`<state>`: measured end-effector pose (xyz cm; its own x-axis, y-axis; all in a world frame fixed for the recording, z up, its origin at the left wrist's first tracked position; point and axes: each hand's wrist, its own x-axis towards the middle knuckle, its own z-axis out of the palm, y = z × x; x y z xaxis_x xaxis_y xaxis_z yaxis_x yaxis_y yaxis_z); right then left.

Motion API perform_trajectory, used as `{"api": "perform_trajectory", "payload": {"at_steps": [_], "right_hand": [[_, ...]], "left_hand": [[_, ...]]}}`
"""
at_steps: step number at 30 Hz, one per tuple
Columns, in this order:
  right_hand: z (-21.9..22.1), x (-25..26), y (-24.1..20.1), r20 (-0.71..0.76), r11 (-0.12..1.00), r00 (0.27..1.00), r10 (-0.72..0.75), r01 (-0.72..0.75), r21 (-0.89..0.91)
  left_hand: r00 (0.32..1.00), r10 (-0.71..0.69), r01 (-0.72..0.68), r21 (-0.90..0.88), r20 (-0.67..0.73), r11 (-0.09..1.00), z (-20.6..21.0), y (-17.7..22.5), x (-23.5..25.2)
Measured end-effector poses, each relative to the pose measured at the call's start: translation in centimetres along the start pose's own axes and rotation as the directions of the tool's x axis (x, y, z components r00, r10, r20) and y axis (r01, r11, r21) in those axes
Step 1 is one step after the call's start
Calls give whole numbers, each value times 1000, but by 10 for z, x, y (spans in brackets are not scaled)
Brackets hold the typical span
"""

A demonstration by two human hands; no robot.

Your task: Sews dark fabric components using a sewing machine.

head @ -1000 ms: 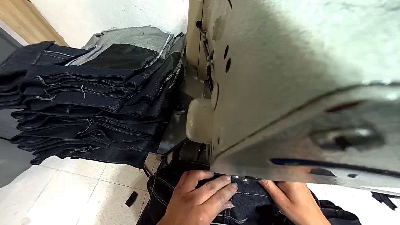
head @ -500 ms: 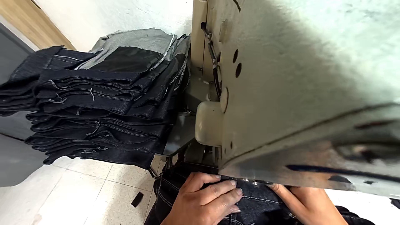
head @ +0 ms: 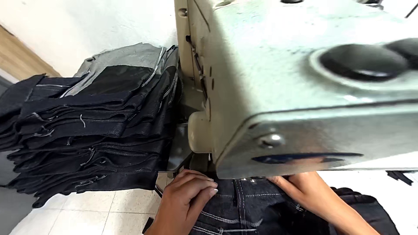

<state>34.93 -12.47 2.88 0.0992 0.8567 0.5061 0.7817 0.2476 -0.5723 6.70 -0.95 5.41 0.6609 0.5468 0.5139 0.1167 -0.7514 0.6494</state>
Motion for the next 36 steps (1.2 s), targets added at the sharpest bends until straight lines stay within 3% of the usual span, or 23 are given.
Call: {"api": "perform_trajectory", "payload": {"at_steps": [6,10,12,15,17,21,24,26,29,31,33,36], "right_hand": [[2,-5,1,2,999,999,55,-55,-2],[7,-7,5,6,997,999,51,-52,56],[10,-10,4,8,992,997,75,-75,97],[14,-12,4,-9,973,991,135,-130,189],[15,-2,5,-92,983,988,126,-111,148],[12,31,-8,-233,996,971,44,-62,-70],[13,24,0,-295,974,947,-129,65,-216],[13,8,-15,-273,966,942,-194,135,-220],[19,-9,-54,-95,961,967,-238,221,-164],[26,-7,-66,-20,924,958,-286,270,-272],[32,-3,-64,-39,895,949,-312,280,-346],[27,0,-57,-107,926,945,-308,273,-261]], "left_hand": [[969,-247,242,146,19,959,21,6,8],[853,-475,451,154,215,879,29,15,17],[819,-513,496,132,258,858,31,19,18],[891,-425,427,20,162,904,39,15,13],[934,-352,355,-43,61,934,44,0,18],[842,-484,509,-57,237,859,27,-8,50],[904,-345,386,-133,251,913,23,-15,43],[932,-282,335,-244,230,910,24,-17,32],[957,-236,279,-316,168,907,32,-20,31],[958,-243,279,-323,150,904,34,-20,31],[957,-256,285,-291,136,913,34,-17,30],[943,-310,320,-70,123,945,34,-9,27]]}}
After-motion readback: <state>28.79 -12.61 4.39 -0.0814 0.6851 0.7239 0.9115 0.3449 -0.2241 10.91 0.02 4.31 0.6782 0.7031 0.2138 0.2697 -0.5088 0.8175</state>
